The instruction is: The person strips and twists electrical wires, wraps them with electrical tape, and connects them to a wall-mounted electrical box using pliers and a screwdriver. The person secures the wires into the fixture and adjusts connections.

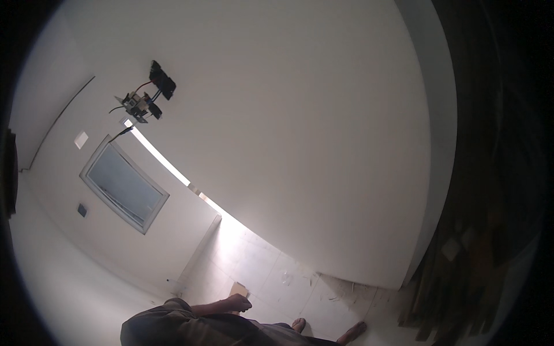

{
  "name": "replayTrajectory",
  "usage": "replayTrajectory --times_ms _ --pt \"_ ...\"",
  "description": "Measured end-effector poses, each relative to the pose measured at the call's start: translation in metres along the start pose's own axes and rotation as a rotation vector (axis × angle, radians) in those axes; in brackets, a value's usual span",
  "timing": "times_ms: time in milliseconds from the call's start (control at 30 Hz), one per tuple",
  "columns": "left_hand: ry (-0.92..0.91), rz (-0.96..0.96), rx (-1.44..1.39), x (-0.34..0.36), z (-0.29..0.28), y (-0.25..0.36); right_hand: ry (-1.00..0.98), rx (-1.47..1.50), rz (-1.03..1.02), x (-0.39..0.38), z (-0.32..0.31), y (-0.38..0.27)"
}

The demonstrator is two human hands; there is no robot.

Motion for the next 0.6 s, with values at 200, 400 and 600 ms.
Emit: replayTrajectory --times_ms 200,400,600 --pt "0.239 0.203 -0.048 0.019 -0.054 0.036 0.093 0.116 0.044 -0.037 -0.039 0.011" --pt "0.706 0.291 -0.197 -0.001 -0.153 0.049 0.218 0.359 0.086 -0.132 -0.136 -0.024" --pt "1.43 0.417 -0.344 -0.106 -0.321 0.052 0.804 -0.011 -0.284 -0.214 -0.2 -0.031"
Point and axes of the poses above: each hand's wrist, its own x-axis towards the middle knuckle, its own z-axis out of the palm, y = z × x, the point moved 6 cm from there along x, towards the middle knuckle, and after that the axes turned 1 degree about -z, right-handed, at the moved point
